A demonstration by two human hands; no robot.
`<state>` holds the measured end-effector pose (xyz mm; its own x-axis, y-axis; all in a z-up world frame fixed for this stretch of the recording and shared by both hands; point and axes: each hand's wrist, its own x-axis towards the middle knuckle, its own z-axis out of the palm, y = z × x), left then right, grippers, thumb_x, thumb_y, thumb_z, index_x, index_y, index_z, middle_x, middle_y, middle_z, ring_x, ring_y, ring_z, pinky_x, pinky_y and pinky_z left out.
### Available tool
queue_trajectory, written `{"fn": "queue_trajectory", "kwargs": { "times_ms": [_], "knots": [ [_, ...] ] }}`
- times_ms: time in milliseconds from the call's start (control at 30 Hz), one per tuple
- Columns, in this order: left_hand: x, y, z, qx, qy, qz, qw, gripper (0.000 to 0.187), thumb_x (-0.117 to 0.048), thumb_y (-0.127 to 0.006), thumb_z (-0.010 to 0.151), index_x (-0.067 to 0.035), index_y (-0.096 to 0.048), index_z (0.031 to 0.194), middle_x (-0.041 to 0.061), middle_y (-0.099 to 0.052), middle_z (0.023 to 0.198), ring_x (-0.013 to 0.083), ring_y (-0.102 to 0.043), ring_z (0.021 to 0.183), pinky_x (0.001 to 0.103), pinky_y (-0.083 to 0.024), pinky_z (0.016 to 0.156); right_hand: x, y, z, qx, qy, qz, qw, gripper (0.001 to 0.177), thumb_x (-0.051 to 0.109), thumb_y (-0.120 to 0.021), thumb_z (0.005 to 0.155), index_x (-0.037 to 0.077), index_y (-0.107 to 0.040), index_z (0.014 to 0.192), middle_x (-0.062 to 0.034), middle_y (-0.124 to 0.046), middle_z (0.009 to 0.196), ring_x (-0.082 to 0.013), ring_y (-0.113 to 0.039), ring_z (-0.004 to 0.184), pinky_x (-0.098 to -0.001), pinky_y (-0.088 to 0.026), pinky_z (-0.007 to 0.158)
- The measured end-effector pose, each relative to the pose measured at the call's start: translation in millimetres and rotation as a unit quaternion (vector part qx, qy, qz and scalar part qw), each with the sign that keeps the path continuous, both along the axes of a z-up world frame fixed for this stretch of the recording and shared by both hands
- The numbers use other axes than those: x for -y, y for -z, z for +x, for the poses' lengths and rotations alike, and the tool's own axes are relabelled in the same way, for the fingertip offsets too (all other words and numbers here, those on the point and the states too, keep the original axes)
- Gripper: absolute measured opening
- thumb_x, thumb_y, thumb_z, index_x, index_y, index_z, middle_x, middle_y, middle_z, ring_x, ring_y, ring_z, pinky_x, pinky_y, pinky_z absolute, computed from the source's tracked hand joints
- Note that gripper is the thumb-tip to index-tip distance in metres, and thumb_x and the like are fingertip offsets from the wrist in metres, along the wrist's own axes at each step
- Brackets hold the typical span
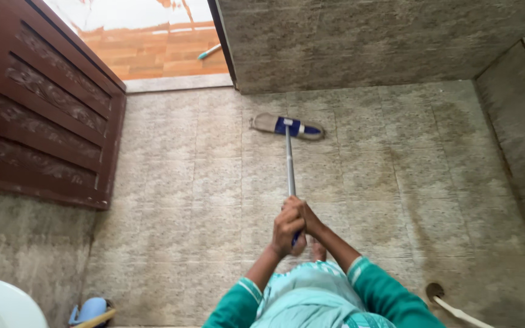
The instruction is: The person mops a tiled floor in a bathroom using a flat mop, moving the mop head across various sections of the floor and near bathroom fixtures.
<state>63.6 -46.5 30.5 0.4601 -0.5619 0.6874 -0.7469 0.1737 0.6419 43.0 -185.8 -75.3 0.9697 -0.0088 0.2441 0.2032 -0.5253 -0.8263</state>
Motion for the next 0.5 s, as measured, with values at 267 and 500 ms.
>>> {"fn": "queue_trajectory", "kwargs": {
  "times_ms": [267,500],
  "knots": [
    [43.9,-27.6,-4.6,0.009,0.017,0.012,1.0,0.015,-0.011,-0.065,0.064,-0.006,-0.052,0.069,0.012,-0.049,0.072,0.0331,-0.055,0.066,0.043,-0.047,0.062,53.1,0.6,-2.4,0.026,-0.05,0.083,0.995,0.027,0.029,-0.061,0.08,0.004,-0.055,0.07,-0.0071,-0.055,0.078,-0.0222,-0.054,0.081,-0.0358,-0.044,0.076],
    [92.1,-44.0,-6.5,-0.038,0.082,-0.076,0.993,0.015,-0.01,-0.062,0.065,-0.006,-0.048,0.066,0.011,-0.049,0.067,0.0297,-0.053,0.062,0.041,-0.043,0.059,79.0,-75.5,-14.2,0.007,-0.031,0.1,0.994,0.032,0.031,-0.063,0.073,0.003,-0.049,0.067,-0.0095,-0.05,0.069,-0.0234,-0.05,0.073,-0.0364,-0.044,0.069]
  ]
}}
